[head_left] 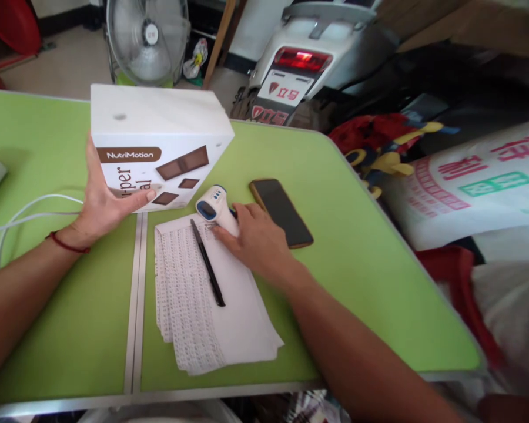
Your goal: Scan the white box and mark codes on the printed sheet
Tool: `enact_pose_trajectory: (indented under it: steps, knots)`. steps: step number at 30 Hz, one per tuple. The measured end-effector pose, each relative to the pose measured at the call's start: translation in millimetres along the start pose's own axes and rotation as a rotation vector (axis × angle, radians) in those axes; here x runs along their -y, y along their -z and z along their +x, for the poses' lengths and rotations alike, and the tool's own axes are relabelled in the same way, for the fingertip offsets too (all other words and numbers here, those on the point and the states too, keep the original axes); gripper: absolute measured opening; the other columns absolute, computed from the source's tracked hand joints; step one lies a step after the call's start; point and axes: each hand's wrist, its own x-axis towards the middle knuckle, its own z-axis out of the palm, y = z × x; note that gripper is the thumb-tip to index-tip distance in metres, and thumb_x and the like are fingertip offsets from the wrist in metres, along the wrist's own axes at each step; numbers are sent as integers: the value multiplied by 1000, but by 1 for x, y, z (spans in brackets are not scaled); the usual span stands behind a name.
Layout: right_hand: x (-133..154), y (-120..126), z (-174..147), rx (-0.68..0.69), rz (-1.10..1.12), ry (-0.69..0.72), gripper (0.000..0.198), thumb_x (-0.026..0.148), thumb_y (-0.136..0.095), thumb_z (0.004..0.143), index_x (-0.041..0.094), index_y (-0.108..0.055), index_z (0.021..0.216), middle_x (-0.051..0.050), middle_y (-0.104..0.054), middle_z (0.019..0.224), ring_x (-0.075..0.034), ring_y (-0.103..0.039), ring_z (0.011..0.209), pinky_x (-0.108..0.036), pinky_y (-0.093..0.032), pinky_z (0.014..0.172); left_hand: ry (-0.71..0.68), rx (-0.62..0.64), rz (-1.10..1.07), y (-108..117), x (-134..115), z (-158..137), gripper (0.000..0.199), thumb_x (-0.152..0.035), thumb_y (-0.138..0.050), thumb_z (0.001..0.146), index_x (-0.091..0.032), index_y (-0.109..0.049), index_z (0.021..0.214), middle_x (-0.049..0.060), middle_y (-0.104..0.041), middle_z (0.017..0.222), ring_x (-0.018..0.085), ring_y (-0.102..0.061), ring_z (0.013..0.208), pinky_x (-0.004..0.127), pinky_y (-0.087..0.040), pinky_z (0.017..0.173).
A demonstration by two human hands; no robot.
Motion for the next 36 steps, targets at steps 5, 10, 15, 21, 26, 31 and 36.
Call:
enact_pose_trajectory:
  steps: [5, 10, 15, 21, 26, 31, 36]
  knots:
    - [-1, 5, 7, 51, 189, -76, 39, 48, -63, 84, 20, -64, 112, -13, -68, 104, -33, -66, 99, -48, -54, 83, -9, 19, -4, 11, 15, 7, 85, -50, -96, 56, -21, -50, 122, 10, -65, 129, 34, -62, 121, 53, -53, 106]
    - [13, 15, 2, -227, 507, -121, 49, 47, -70, 72, 21, -59, 113, -10, -67, 102, -31, -65, 95, -51, -54, 83, 3, -76, 54, 17, 19, 9, 79, -52, -98, 51, -21, -58, 112, 9, -68, 117, 34, -65, 113, 52, -54, 97]
    - [41, 29, -25, -292, 1109, 9, 39, 45, -74, 75, 26, -58, 105, -2, -62, 85, -19, -58, 72, -38, -52, 64, 66, -96, -50, 3, 4, -3, 74, -57, -93, 58, -20, -59, 114, 10, -68, 118, 32, -66, 108, 50, -55, 91]
    - [59, 38, -44, 103, 1613, 184, 39, 64, -69, 81, 27, -61, 89, 3, -45, 64, -13, -37, 54, -28, -33, 45, 187, -3, -154, -20, -16, -17, 64, -54, -92, 61, -19, -61, 106, 7, -73, 98, 29, -68, 92, 43, -58, 75]
    - [66, 35, -36, 107, 1671, 146, 37, 60, -71, 83, 25, -57, 76, 3, -47, 64, -13, -37, 56, -29, -33, 49, 182, 35, -91, -22, -19, -17, 60, -56, -90, 61, -20, -61, 100, 6, -72, 94, 29, -68, 92, 44, -59, 76]
    - [68, 31, -34, 80, 1638, 112, 37, 61, -73, 81, 26, -58, 79, 3, -51, 66, -13, -40, 57, -30, -36, 50, 152, 54, -76, -20, -20, -17, 59, -55, -89, 63, -20, -61, 100, 8, -72, 98, 29, -69, 92, 45, -59, 79]
    - [68, 29, -37, 35, 1604, 102, 39, 60, -74, 80, 26, -64, 95, 2, -55, 73, -14, -45, 63, -31, -39, 55, 156, 79, -98, -21, -23, -17, 61, -53, -90, 63, -20, -59, 104, 9, -72, 105, 29, -70, 94, 46, -60, 82]
